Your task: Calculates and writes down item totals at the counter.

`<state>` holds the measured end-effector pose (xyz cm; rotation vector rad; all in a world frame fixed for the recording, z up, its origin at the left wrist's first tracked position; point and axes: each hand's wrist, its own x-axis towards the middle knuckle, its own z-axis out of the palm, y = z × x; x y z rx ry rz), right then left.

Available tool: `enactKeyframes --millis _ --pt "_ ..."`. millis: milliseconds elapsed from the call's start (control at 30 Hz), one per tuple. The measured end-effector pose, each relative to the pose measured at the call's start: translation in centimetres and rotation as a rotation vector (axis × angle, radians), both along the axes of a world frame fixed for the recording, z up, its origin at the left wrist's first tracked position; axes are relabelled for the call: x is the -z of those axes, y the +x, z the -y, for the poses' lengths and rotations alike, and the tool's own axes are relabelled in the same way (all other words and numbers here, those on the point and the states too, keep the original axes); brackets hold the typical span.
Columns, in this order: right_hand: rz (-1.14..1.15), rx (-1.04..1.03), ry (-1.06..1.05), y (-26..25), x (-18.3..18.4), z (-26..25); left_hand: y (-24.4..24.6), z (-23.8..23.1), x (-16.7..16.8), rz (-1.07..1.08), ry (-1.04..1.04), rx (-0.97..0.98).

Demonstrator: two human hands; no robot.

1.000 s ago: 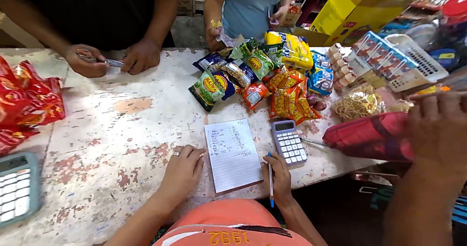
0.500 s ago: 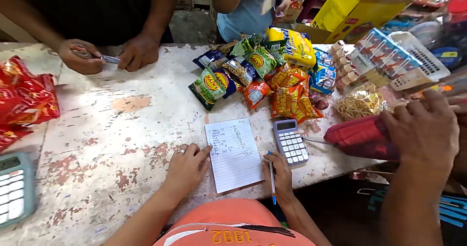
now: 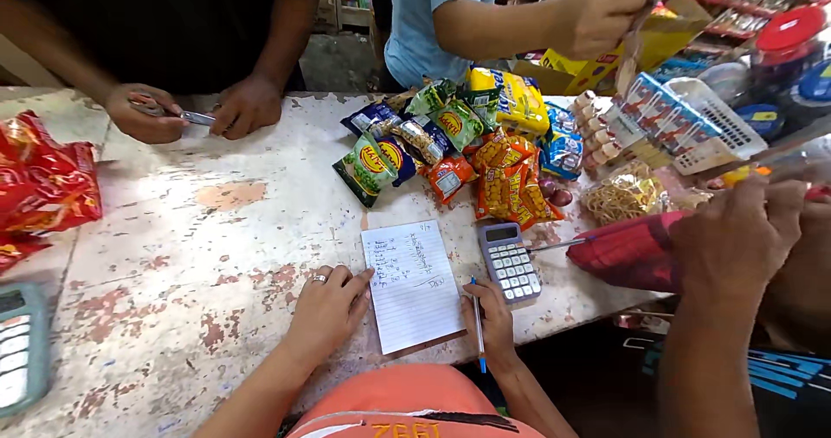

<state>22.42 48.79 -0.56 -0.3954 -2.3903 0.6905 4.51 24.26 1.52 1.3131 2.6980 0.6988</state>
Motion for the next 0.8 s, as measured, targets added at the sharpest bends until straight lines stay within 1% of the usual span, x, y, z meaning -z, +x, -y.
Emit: enactKeyframes --millis 333,400,467,600,700,800 --pt "-0.005 0.012 -0.02 0.0 -0.1 0.2 -0.7 0.2 0.5 -0.018 0.065 0.008" --pt "0.002 0.009 -0.027 0.1 -0.1 0.2 -0.4 0.0 0.5 -0.035 0.036 0.006" --pt "-0.003 0.003 -0.024 0.1 0.0 0.2 0.1 -0.4 0.2 -0.059 -0.036 -0.018" --pt "-0.009 0.004 -0.026 0.1 0.0 0.1 1.7 -2.7 -2.2 0.054 -0.252 -0.098" --pt "-0.006 0.0 -0.025 0.1 -0.1 0.2 1.3 -4.1 -3.0 0.065 -0.248 -0.093" --pt "-0.03 0.0 -0.034 0.2 0.0 0.2 -0.8 -4.2 -3.5 0.126 -0.21 -0.068"
